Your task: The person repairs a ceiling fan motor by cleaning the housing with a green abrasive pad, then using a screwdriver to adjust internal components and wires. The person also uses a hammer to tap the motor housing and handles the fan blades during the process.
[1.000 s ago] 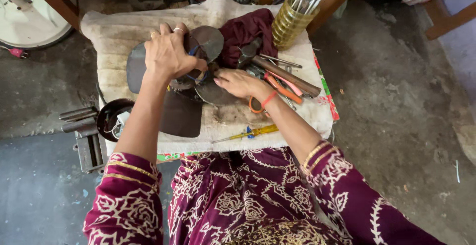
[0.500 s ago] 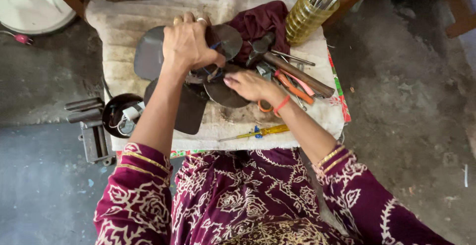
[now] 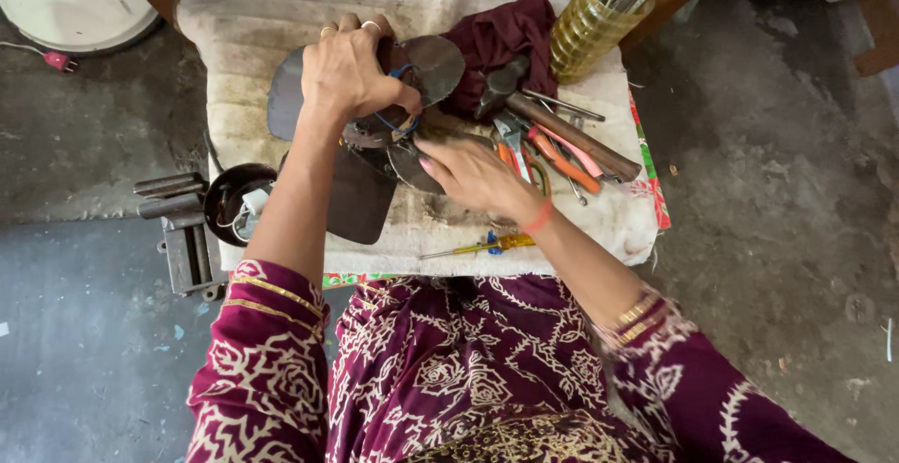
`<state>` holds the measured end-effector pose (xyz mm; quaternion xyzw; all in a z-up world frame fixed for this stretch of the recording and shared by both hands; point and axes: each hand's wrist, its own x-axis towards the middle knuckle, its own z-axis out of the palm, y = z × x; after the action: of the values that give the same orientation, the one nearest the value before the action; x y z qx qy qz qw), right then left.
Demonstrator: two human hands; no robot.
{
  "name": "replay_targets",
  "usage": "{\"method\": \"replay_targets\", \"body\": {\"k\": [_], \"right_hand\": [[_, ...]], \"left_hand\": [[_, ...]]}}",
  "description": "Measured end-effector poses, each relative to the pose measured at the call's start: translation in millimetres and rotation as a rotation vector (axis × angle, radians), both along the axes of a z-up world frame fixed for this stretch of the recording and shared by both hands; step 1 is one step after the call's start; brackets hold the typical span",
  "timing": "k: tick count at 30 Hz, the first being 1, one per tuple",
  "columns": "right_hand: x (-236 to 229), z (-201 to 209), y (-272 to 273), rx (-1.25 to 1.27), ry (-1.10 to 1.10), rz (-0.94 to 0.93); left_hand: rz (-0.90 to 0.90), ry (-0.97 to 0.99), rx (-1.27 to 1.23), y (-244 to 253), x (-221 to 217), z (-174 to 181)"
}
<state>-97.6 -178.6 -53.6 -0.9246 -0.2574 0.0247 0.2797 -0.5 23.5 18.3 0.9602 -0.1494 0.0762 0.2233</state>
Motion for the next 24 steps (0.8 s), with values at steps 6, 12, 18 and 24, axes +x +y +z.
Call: {"method": "replay_targets", "body": {"k": [6,12,18,24], "right_hand": [[-53,11,-16,-0.120,-0.141,0.147],[-25,3,29,-0.172,-0.194,0.199],[-50,10,-27,-0.100,-0.182,0.297],[-31,-8,-9,-0.088,-0.213,0.317]], "left_hand": [[-0.004,0.022,0.022,-1,7,-3],[0.007,0.011,0.010,0,3,0],[-0.007,0.003,0.025,0,4,-6],[0.002,-0.016,0.022,-2,9,-5]]}}
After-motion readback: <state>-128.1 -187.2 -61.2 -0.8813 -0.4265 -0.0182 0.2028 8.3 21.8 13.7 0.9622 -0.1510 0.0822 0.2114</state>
